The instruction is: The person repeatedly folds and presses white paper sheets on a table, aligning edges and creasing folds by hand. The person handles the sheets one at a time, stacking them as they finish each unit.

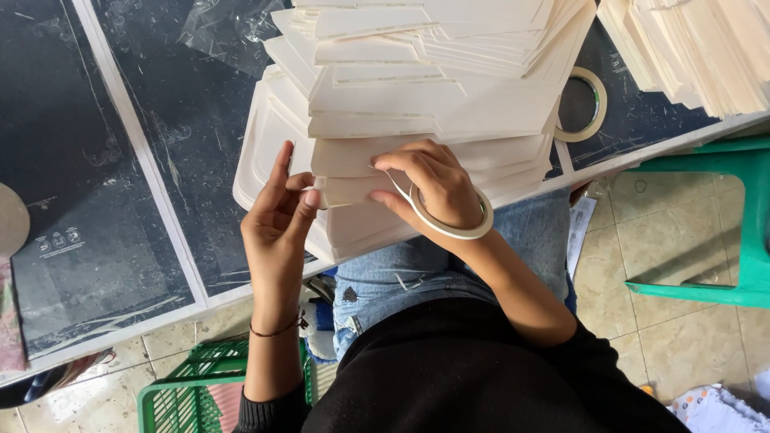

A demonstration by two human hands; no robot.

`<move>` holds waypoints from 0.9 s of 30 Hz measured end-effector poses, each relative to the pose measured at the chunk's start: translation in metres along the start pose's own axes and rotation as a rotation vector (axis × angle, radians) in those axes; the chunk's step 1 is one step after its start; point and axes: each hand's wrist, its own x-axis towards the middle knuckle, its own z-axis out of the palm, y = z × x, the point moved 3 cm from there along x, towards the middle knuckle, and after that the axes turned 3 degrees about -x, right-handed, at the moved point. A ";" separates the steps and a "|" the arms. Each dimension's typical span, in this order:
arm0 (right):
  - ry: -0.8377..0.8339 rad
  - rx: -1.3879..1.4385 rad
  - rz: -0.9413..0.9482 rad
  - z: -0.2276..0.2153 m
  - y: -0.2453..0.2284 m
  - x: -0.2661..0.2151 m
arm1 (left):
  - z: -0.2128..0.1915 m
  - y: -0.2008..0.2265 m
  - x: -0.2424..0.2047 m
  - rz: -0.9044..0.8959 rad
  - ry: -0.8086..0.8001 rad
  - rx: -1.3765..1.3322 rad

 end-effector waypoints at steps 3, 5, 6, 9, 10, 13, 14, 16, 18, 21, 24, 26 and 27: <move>-0.021 0.026 -0.024 0.000 -0.003 0.003 | -0.001 -0.007 -0.003 0.023 0.012 -0.009; -0.027 0.022 -0.024 0.002 -0.001 0.001 | 0.001 -0.008 -0.005 0.026 0.017 -0.006; -0.028 0.017 -0.024 0.003 0.000 0.001 | 0.001 -0.008 -0.006 0.032 0.020 0.000; -0.020 0.048 0.040 0.008 0.005 -0.003 | 0.002 -0.009 -0.010 0.069 0.038 0.081; -0.022 0.047 0.041 0.009 0.007 -0.005 | 0.002 -0.013 -0.014 0.067 0.039 0.079; -0.016 0.110 0.101 0.013 0.011 -0.009 | 0.005 -0.020 -0.026 0.100 0.024 0.168; -0.008 0.034 0.062 0.014 0.011 -0.010 | 0.008 -0.020 -0.031 0.126 0.029 0.260; -0.003 -0.040 0.025 0.020 0.009 -0.011 | 0.014 -0.019 -0.039 0.148 0.035 0.352; 0.023 -0.157 -0.019 0.026 0.007 -0.011 | 0.022 -0.013 -0.046 0.209 0.048 0.528; 0.005 0.019 0.108 0.018 -0.003 -0.006 | 0.018 0.004 -0.053 0.342 0.128 0.732; -0.048 0.170 0.258 -0.003 -0.019 -0.007 | -0.003 0.010 -0.051 0.410 0.154 0.815; -0.060 0.174 0.255 0.005 -0.022 -0.016 | -0.007 0.008 -0.043 0.400 0.091 0.769; -0.068 0.175 0.254 0.009 -0.025 -0.021 | -0.009 0.007 -0.039 0.393 0.023 0.721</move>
